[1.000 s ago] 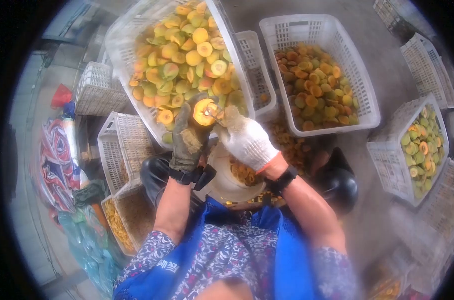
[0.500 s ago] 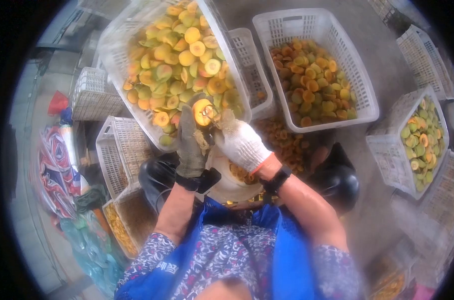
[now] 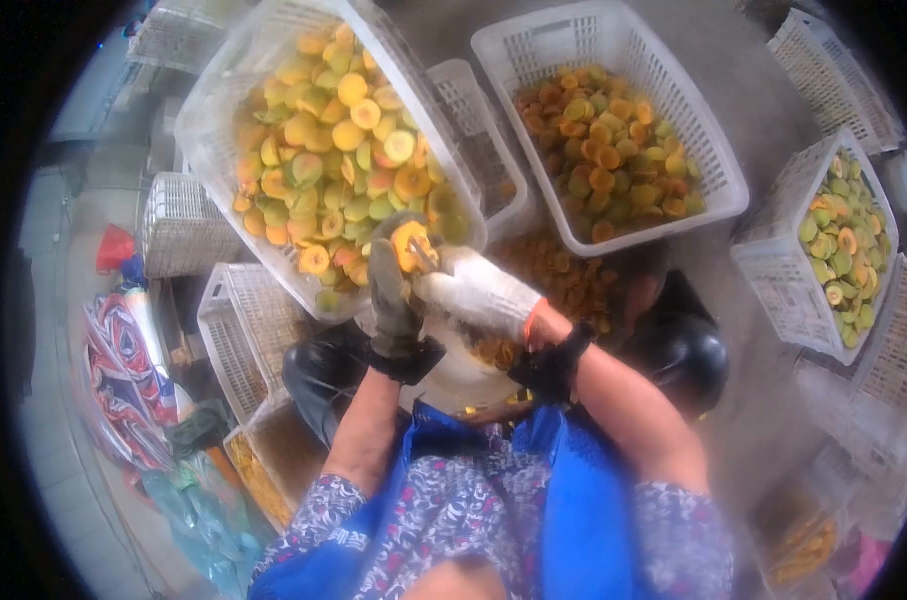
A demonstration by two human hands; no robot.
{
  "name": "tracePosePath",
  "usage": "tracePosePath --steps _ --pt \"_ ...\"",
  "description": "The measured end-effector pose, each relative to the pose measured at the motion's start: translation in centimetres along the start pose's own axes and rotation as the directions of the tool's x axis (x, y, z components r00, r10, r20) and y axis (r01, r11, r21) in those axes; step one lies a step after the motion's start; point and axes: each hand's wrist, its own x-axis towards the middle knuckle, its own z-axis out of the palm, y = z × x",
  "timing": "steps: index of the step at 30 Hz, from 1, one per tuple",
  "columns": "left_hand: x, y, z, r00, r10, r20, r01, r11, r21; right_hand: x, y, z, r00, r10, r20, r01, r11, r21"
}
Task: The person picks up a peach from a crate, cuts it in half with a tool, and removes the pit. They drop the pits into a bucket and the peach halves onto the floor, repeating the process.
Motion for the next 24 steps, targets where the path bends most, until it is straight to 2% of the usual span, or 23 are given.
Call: tracePosePath --steps 1,2,3,4,5,6,7,8,9,10,11,12,13,14,15,17,18,19,21,22,23,24 --pt "0.7 0.2 -0.5 0.996 0.025 0.084 -0.033 0.995 0.099 0.0 -0.3 -0.3 0.999 -0.044 -0.028 0.044 0.999 0.003" --pt "1.0 2.0 -0.7 0.977 -0.043 0.211 -0.002 0.978 0.210 -0.7 -1.4 -0.4 0.994 -0.086 -0.073 0.081 0.994 -0.075" --pt "1.4 1.7 -1.0 0.960 -0.216 0.178 0.240 0.962 -0.129 1.4 3.1 -0.6 0.818 -0.575 -0.026 0.451 0.668 -0.592" --pt "1.5 2.8 -0.4 0.929 -0.345 0.131 0.369 0.877 -0.307 1.2 2.7 -0.2 0.901 -0.433 -0.026 0.350 0.761 -0.547" --pt "2.0 2.0 -0.9 0.934 -0.337 0.118 0.357 0.898 -0.258 1.0 2.5 -0.3 0.842 -0.485 0.234 0.427 0.338 -0.839" --pt "2.2 2.1 -0.5 0.917 -0.389 0.087 0.395 0.863 -0.316 0.6 2.4 0.8 0.894 -0.448 -0.001 0.347 0.694 -0.631" --pt "2.2 2.3 -0.4 0.914 -0.400 0.064 0.402 0.873 -0.278 0.6 2.2 0.9 0.935 -0.349 -0.062 0.269 0.815 -0.513" --pt "1.9 3.2 1.0 0.908 -0.415 -0.055 0.387 0.883 -0.263 0.2 0.9 0.8 0.978 -0.192 -0.085 0.134 0.882 -0.451" --pt "1.6 3.6 1.4 0.891 -0.453 -0.028 0.415 0.838 -0.354 0.9 2.6 0.5 0.966 -0.244 -0.086 0.180 0.873 -0.453" --pt "1.1 2.2 0.3 0.964 -0.265 -0.017 0.264 0.964 -0.041 1.0 3.7 0.4 0.993 -0.121 0.008 0.120 0.969 -0.216" --pt "1.1 0.9 -0.9 0.996 -0.075 0.044 0.060 0.962 0.266 1.0 3.9 -0.1 0.991 -0.020 0.133 0.017 1.000 0.026" --pt "1.1 1.1 -1.0 0.997 -0.057 0.055 0.041 0.965 0.258 0.7 3.4 -0.7 0.992 -0.032 0.122 0.031 0.999 0.012" --pt "1.0 1.3 -1.3 0.979 -0.158 0.128 0.152 0.987 0.054 0.2 3.0 -1.0 0.978 -0.011 0.207 0.011 1.000 -0.001" --pt "0.9 1.5 -1.5 0.945 -0.242 0.217 0.276 0.951 -0.141 -0.4 2.3 -1.0 0.956 0.015 0.294 -0.012 1.000 -0.013" --pt "0.8 1.7 -1.8 0.946 -0.239 0.218 0.273 0.951 -0.144 -0.8 1.6 -0.8 0.956 0.015 0.294 -0.011 1.000 -0.017" --pt "0.4 1.7 -2.2 0.931 -0.188 0.314 0.187 0.982 0.032 -1.2 0.3 -0.2 0.968 0.058 0.245 0.034 0.934 -0.356" --pt "0.1 2.0 -2.0 0.918 -0.217 0.332 0.209 0.976 0.060 1.0 5.6 0.5 0.962 -0.194 0.190 0.267 0.799 -0.538" --pt "-0.2 1.9 -1.8 0.919 -0.218 0.328 0.211 0.976 0.057 0.8 5.8 0.5 0.963 -0.189 0.194 0.266 0.800 -0.538" --pt "-0.9 2.0 -1.9 0.928 -0.268 0.258 0.232 0.959 0.160 -0.1 4.7 1.2 0.974 -0.143 0.175 0.211 0.855 -0.474" --pt "-1.0 2.1 -1.8 0.920 -0.221 0.323 0.194 0.974 0.114 -0.5 3.4 0.8 0.950 0.114 0.291 0.004 0.927 -0.375" --pt "-1.3 2.0 -1.7 0.923 -0.226 0.311 0.201 0.973 0.110 -2.2 1.9 1.3 0.946 0.123 0.301 -0.001 0.927 -0.376" --pt "-1.7 1.9 -1.7 0.889 -0.290 0.353 0.356 0.925 -0.136 -4.0 0.3 1.9 0.948 0.078 0.308 -0.099 0.994 0.054"
